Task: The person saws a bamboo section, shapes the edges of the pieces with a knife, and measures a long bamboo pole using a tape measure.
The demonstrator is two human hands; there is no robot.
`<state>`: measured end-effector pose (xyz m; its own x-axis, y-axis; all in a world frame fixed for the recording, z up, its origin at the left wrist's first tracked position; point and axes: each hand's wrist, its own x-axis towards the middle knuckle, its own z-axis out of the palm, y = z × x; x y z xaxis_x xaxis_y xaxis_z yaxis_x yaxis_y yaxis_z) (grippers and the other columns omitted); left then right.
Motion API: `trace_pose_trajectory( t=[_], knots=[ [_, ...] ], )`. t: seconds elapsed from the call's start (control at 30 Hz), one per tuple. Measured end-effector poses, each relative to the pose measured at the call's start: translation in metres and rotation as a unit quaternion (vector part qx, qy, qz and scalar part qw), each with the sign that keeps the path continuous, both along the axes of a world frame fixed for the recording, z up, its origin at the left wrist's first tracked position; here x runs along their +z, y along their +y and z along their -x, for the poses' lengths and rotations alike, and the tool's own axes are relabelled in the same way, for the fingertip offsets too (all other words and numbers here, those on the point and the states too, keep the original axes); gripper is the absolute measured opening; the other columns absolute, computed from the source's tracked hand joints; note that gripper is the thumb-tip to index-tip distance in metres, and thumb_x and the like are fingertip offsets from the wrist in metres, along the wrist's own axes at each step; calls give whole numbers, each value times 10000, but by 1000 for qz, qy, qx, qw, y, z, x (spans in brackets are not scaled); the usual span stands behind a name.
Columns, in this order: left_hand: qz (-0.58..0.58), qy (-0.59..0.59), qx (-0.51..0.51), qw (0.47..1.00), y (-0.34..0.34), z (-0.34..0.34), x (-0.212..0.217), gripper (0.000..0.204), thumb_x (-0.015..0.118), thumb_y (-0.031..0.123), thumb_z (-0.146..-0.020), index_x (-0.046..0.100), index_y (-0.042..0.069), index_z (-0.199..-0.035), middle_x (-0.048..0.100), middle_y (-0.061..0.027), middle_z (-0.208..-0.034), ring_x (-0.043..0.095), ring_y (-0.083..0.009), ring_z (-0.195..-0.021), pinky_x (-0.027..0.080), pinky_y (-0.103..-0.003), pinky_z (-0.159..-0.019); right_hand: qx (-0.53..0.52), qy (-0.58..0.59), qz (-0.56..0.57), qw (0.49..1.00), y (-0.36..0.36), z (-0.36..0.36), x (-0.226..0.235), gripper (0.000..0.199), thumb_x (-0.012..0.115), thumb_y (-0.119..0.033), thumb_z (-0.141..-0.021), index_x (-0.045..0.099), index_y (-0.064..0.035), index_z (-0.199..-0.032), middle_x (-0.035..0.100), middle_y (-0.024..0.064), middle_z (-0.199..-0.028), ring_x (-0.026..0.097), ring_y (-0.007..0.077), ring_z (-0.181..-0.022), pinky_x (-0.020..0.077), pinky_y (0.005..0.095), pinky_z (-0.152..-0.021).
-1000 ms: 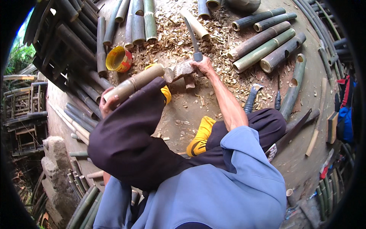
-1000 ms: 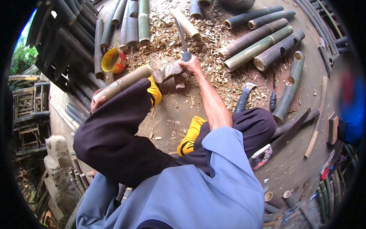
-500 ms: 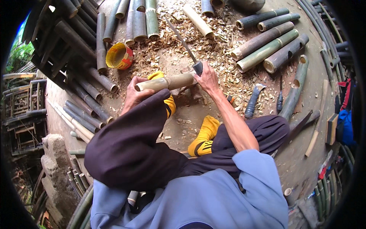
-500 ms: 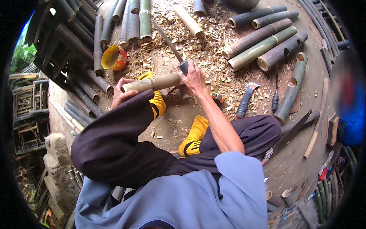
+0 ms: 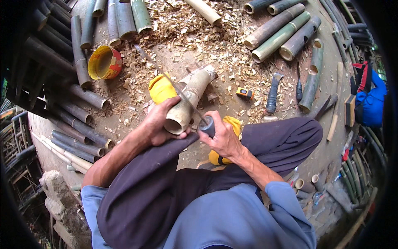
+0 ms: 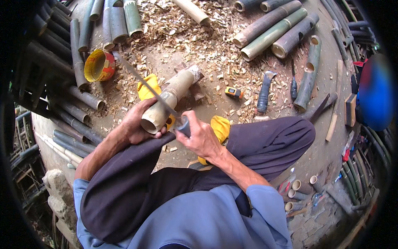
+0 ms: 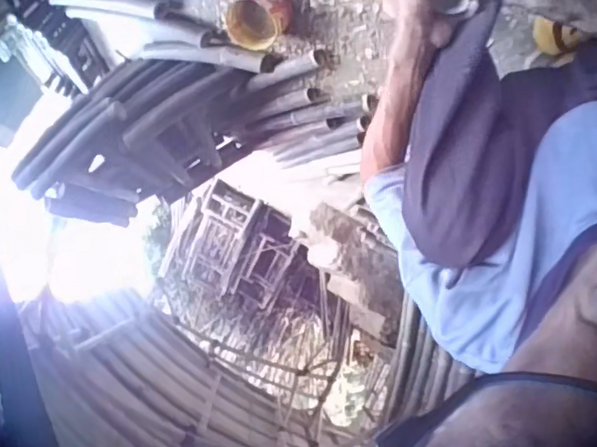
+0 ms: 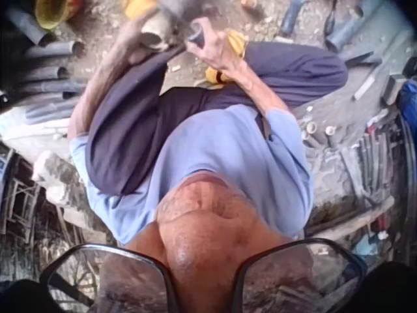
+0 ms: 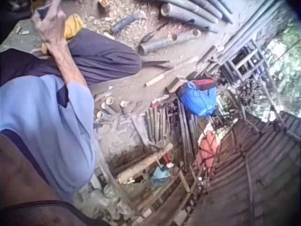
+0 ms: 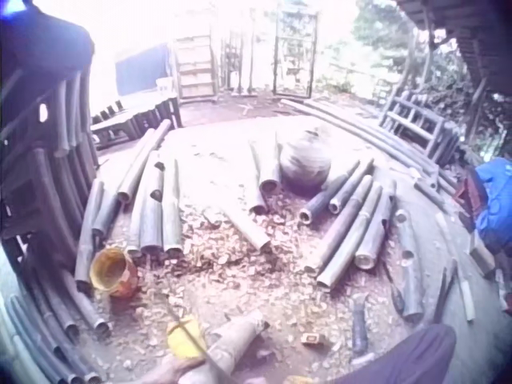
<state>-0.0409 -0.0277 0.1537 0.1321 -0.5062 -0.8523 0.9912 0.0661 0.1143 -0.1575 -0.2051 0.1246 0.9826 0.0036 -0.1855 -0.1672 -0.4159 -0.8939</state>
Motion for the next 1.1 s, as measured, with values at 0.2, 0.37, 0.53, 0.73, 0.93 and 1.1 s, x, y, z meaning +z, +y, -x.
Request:
trace_pose_trajectory(
  t=[0.2, 0.37, 0.53, 0.73, 0.93, 1.1],
  knots=[
    [8, -24, -13, 1000, -8, 9, -4, 479, 382, 457, -952, 463, 28, -1149, 600, -170, -834, 617, -285, -626, 537, -402, -518, -47, 110, 6, 993, -22, -27, -23, 326, 650, -98, -759, 460, -16, -1011, 615, 158, -673, 651, 330, -616, 510, 386, -564],
    [20, 28, 41, 999, -8, 5, 1, 480, 350, 454, -960, 461, 30, -1156, 597, -175, -828, 611, -302, -632, 534, -408, -544, 37, -74, 28, 996, -9, -18, 2, 293, 647, -101, -753, 465, -14, -966, 625, 174, -696, 667, 304, -645, 519, 374, -563],
    [4, 32, 5, 999, -16, 1, -5, 500, 284, 447, -958, 468, 19, -1141, 598, -197, -841, 612, -311, -656, 534, -424, -598, -31, 58, 6, 998, -24, -30, -19, 346, 667, -112, -726, 436, -16, -965, 623, 234, -706, 658, 377, -692, 548, 419, -558],
    [-9, 57, 12, 998, -20, 2, -8, 522, 348, 502, -925, 476, 32, -1113, 599, -164, -862, 617, -310, -632, 546, -439, -565, -50, 84, 2, 995, -30, -39, -37, 376, 691, -130, -705, 436, -16, -957, 611, 253, -705, 640, 413, -697, 528, 445, -583],
    [-27, 46, 44, 998, -18, 1, -6, 466, 359, 481, -948, 421, 72, -1163, 574, -175, -812, 628, -339, -626, 557, -466, -566, 30, 5, 12, 999, -26, -26, -19, 364, 692, -137, -709, 434, -21, -937, 601, 253, -694, 626, 422, -684, 507, 461, -575],
    [-15, 54, 42, 998, -21, -3, -8, 511, 334, 515, -937, 441, 59, -1141, 588, -178, -825, 625, -316, -637, 554, -452, -551, 51, -34, 18, 998, -19, -22, -3, 302, 664, -126, -727, 481, -17, -941, 614, 209, -702, 655, 364, -682, 509, 411, -575]
  ],
)
